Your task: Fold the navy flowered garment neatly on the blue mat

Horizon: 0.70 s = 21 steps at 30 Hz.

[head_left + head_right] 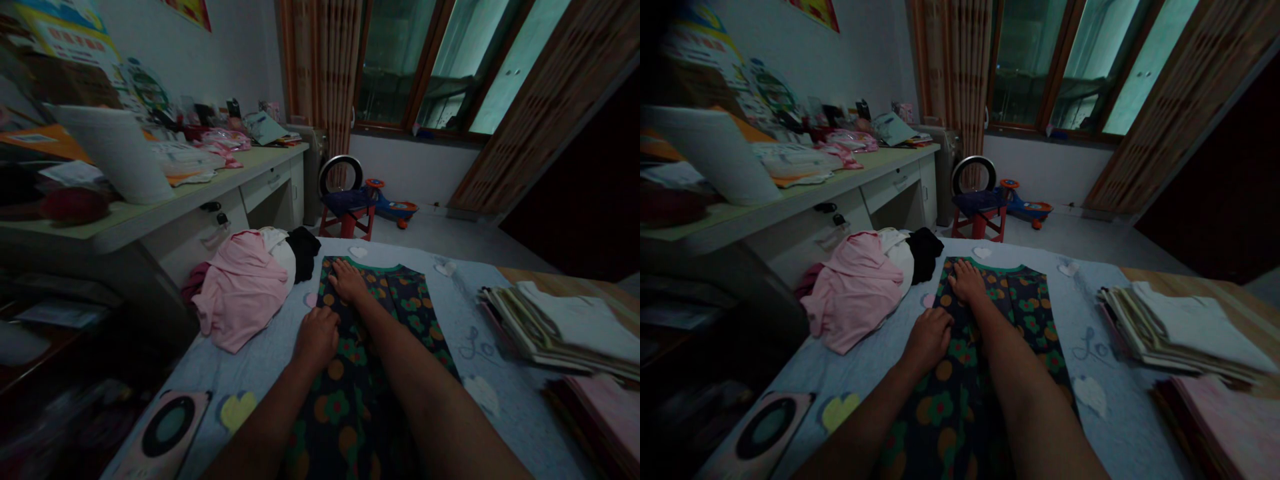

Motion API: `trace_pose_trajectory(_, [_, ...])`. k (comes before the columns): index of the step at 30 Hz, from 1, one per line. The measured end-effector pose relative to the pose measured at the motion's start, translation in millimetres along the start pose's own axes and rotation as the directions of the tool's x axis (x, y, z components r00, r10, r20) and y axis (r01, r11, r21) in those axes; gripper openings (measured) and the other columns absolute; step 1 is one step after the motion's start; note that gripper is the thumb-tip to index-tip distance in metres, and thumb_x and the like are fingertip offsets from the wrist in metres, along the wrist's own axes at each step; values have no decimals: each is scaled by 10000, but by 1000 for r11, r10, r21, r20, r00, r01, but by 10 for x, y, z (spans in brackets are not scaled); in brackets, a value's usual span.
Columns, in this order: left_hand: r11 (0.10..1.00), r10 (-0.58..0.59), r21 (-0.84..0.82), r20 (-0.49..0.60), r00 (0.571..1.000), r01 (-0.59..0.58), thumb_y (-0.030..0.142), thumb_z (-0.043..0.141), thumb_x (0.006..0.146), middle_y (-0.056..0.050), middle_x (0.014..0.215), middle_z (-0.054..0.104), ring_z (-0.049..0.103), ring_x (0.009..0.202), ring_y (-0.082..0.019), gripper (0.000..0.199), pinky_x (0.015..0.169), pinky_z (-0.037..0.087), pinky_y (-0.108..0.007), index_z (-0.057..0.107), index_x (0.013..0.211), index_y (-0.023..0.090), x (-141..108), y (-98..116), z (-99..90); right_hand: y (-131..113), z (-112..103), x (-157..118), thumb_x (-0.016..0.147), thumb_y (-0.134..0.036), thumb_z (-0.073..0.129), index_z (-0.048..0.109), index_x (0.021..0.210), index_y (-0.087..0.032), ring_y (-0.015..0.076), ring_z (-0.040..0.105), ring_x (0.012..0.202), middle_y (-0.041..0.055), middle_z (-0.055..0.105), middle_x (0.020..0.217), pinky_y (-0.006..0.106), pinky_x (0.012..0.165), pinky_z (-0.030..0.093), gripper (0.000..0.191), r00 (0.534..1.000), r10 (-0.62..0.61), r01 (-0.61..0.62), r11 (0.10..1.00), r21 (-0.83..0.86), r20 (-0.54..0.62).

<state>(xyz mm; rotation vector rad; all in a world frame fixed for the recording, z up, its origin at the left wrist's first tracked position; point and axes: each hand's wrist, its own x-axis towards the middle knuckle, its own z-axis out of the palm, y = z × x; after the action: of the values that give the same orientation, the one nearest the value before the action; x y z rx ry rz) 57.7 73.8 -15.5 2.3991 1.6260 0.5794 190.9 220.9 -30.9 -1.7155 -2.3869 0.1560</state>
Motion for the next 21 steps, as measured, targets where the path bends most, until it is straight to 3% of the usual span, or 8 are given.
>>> trace_pose_trajectory(7, [1000, -3, -5, 6, 1000, 3, 126, 545, 838, -55, 1018, 622, 531, 1017, -238, 179, 884, 422, -367, 642, 960, 214, -2, 4, -8, -16, -18, -166, 987, -354, 398, 444, 1439, -89, 241, 349, 1408, 169, 426, 1505, 366, 1155, 256, 525, 995, -43, 42, 999, -8, -89])
trace_pose_trajectory(12, [1000, -2, 6, 3, 1000, 2, 131, 550, 841, -57, 1006, 627, 536, 1005, -234, 160, 891, 423, -367, 639, 950, 209, 4, 6, -18, -26, -25, -370, 984, -391, 399, 430, 1441, -63, 278, 288, 1446, 184, 373, 1540, 417, 1170, 233, 564, 998, -49, 48, 999, -9, -28])
trace_pose_trajectory(21, [1000, 24, 4, -19, 1000, -24, 139, 536, 842, -62, 1015, 629, 542, 991, -234, 160, 887, 428, -365, 637, 950, 200, 1, -25, 2, -65, -72, -744, 995, -430, 354, 317, 1518, -98, 266, 181, 1493, 140, 247, 1607, 443, 1186, 208, 620, 995, -53, 49, 997, 56, 85])
